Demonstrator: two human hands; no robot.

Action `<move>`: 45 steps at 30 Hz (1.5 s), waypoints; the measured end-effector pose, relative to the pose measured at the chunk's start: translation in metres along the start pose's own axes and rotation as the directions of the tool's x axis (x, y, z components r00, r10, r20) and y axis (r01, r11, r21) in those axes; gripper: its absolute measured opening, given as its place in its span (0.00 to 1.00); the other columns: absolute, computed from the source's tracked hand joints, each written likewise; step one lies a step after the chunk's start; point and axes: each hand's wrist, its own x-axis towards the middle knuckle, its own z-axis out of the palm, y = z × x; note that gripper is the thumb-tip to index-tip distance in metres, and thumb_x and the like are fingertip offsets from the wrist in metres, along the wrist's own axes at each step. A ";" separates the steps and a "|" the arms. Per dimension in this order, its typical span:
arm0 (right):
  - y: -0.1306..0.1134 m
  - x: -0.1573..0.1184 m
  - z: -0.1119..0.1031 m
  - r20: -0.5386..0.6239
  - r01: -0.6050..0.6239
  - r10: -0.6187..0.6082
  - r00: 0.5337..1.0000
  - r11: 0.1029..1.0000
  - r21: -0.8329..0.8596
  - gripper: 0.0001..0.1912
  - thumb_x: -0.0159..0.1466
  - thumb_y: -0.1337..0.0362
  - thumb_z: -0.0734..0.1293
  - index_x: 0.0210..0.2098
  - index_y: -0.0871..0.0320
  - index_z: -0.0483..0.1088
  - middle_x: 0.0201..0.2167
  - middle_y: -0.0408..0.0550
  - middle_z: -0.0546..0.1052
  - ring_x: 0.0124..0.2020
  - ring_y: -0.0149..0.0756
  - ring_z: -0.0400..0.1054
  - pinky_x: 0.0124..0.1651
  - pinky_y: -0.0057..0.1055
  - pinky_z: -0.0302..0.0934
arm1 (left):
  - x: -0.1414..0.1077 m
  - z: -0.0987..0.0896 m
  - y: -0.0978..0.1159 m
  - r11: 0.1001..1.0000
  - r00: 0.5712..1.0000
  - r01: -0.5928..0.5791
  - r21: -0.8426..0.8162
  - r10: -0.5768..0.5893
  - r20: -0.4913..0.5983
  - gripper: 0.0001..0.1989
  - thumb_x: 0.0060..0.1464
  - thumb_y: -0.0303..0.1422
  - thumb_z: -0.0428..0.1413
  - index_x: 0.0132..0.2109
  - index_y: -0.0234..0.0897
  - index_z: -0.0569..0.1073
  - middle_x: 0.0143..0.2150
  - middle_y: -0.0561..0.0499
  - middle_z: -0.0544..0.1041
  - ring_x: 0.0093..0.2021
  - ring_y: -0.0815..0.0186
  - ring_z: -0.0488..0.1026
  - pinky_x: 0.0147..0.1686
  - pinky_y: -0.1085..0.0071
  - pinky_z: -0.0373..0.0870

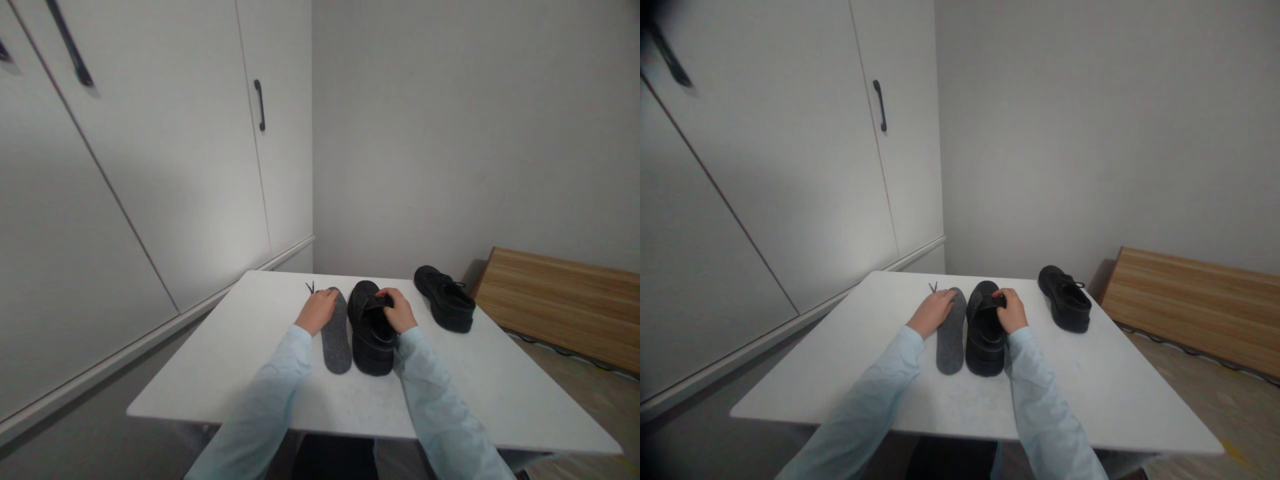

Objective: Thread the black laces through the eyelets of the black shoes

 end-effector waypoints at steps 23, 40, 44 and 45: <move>-0.002 0.000 0.000 0.031 0.066 -0.067 0.997 0.998 0.006 0.20 0.40 0.75 0.57 0.31 0.55 0.68 0.35 0.45 0.70 0.42 0.40 0.65 0.52 0.41 0.58 | 0.007 0.045 0.000 0.971 0.979 0.202 0.129 -0.204 0.004 0.30 0.58 0.47 0.44 0.63 0.40 0.53 0.64 0.32 0.55 0.65 0.44 0.47 0.55 0.33 0.41; -0.008 -0.002 0.000 0.061 0.102 -0.104 0.993 0.994 0.039 0.20 0.40 0.75 0.58 0.33 0.55 0.68 0.36 0.46 0.69 0.44 0.41 0.64 0.53 0.42 0.57 | 0.010 0.024 0.004 0.985 0.975 0.023 -0.169 -0.059 -0.215 0.23 0.57 0.20 0.40 0.57 0.40 0.60 0.50 0.45 0.64 0.52 0.65 0.63 0.54 0.67 0.61; -0.013 -0.003 0.000 0.105 0.093 -0.100 0.989 0.993 0.074 0.19 0.42 0.74 0.59 0.34 0.56 0.68 0.37 0.47 0.69 0.44 0.42 0.63 0.53 0.43 0.56 | 0.008 0.019 0.008 0.981 0.968 0.107 -0.160 -0.140 -0.210 0.24 0.57 0.21 0.40 0.60 0.40 0.57 0.50 0.45 0.65 0.51 0.63 0.64 0.53 0.68 0.62; -0.015 -0.003 0.000 0.114 0.090 -0.099 0.988 0.992 0.085 0.19 0.42 0.73 0.60 0.34 0.56 0.68 0.38 0.47 0.69 0.44 0.42 0.63 0.53 0.42 0.56 | 0.007 0.017 0.008 0.981 0.967 0.123 -0.148 -0.152 -0.206 0.24 0.58 0.22 0.40 0.60 0.40 0.57 0.50 0.45 0.65 0.50 0.63 0.65 0.52 0.68 0.62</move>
